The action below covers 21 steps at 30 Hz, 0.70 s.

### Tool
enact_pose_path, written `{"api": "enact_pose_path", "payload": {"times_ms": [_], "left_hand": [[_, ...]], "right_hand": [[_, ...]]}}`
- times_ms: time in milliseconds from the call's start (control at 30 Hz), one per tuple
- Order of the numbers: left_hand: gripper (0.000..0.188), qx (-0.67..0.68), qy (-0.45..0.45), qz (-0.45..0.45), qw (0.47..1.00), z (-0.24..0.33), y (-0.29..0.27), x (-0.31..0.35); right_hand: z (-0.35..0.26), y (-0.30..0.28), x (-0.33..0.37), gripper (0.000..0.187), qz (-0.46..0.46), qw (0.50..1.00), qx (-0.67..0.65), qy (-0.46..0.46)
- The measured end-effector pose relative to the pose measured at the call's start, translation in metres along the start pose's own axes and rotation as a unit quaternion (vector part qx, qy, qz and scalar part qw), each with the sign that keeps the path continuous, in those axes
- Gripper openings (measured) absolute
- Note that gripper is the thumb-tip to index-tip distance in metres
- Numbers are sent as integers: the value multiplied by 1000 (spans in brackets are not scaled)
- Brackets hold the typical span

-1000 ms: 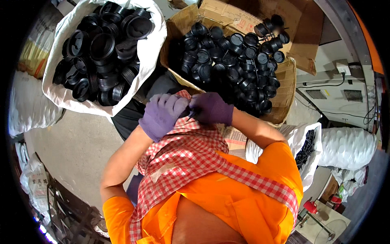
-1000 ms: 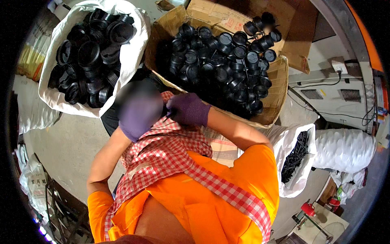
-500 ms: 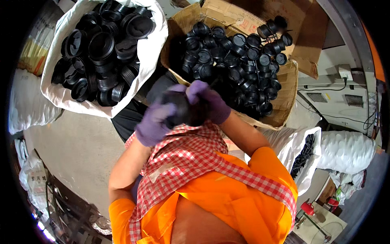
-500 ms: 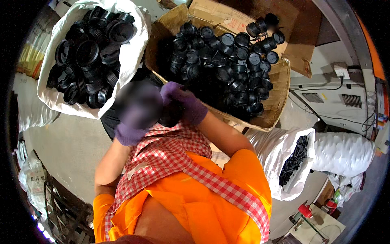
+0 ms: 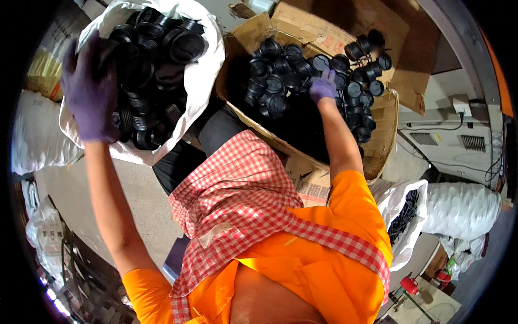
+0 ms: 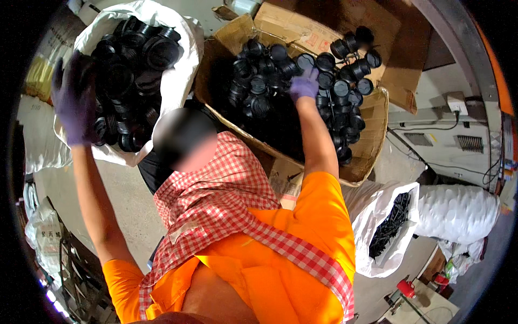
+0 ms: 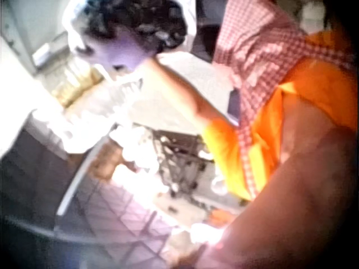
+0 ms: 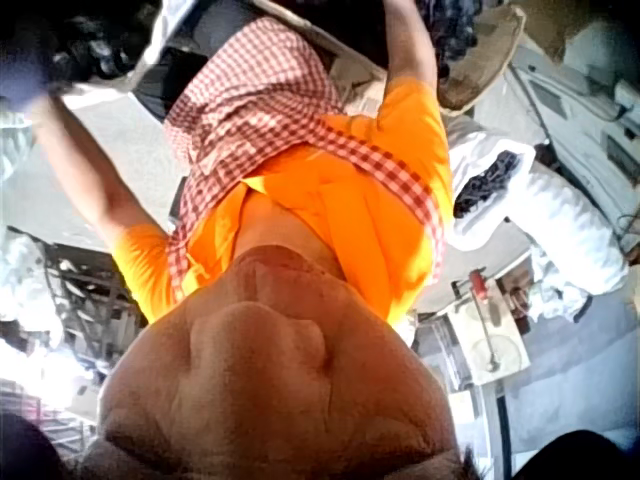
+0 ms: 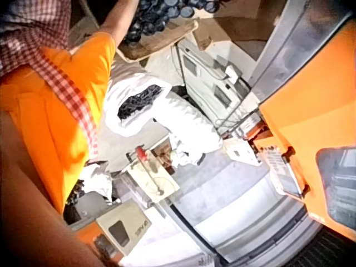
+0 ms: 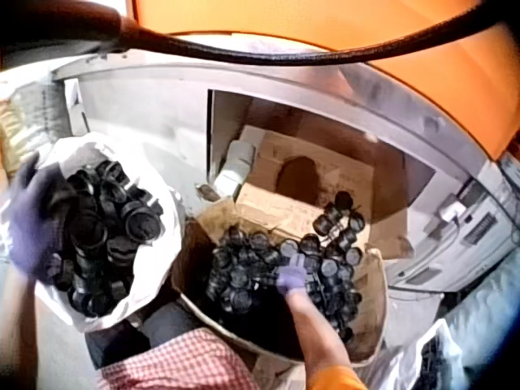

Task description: The person, wearing gloves, sorts through a collection of black plastic lids from a large bag and places them into a cardboard box.

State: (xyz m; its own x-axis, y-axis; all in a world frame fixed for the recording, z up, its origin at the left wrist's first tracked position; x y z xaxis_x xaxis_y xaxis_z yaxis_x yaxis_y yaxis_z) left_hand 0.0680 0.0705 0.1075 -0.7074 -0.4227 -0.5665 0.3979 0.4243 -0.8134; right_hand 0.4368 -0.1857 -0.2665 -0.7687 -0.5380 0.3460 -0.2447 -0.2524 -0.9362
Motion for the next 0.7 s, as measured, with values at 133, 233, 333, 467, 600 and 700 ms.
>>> {"api": "enact_pose_path", "payload": {"times_ms": [133, 233, 333, 467, 600, 700], "left_hand": [[48, -108, -91, 5, 990, -46, 7, -4], [48, 245, -35, 45, 968, 18, -15, 15], [40, 539, -45, -257, 801, 112, 63, 70], [49, 672, -200, -498, 509, 220, 183, 173], [44, 790, -353, -297, 403, 221, 220, 190], [33, 751, -328, -330, 468, 177, 224, 198]], "right_hand": [[23, 23, -34, 38, 18, 996, -75, -48], [23, -23, 37, 38, 168, 967, -160, -104], [38, -35, 86, 31, 218, 840, -490, -81], [-25, -31, 159, 23, 131, 675, -713, -139], [-111, -36, 225, 32, -48, 763, -575, -290], [-96, -64, 224, 30, 6, 783, -547, -295]]}}
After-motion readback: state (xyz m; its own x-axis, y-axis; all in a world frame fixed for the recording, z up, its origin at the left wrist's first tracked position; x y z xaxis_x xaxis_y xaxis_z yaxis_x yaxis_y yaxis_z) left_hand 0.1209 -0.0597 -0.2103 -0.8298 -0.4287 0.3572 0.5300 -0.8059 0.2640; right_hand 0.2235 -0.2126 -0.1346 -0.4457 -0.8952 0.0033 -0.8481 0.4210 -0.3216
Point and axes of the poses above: each hand's wrist, its own x-axis away from the middle knuckle, its own y-axis out of the palm, z = x × y, the point moved 10 cm from there along -x, towards the middle knuckle, and after that the axes turned 14 degrees about -z, right-handed, at the moved point
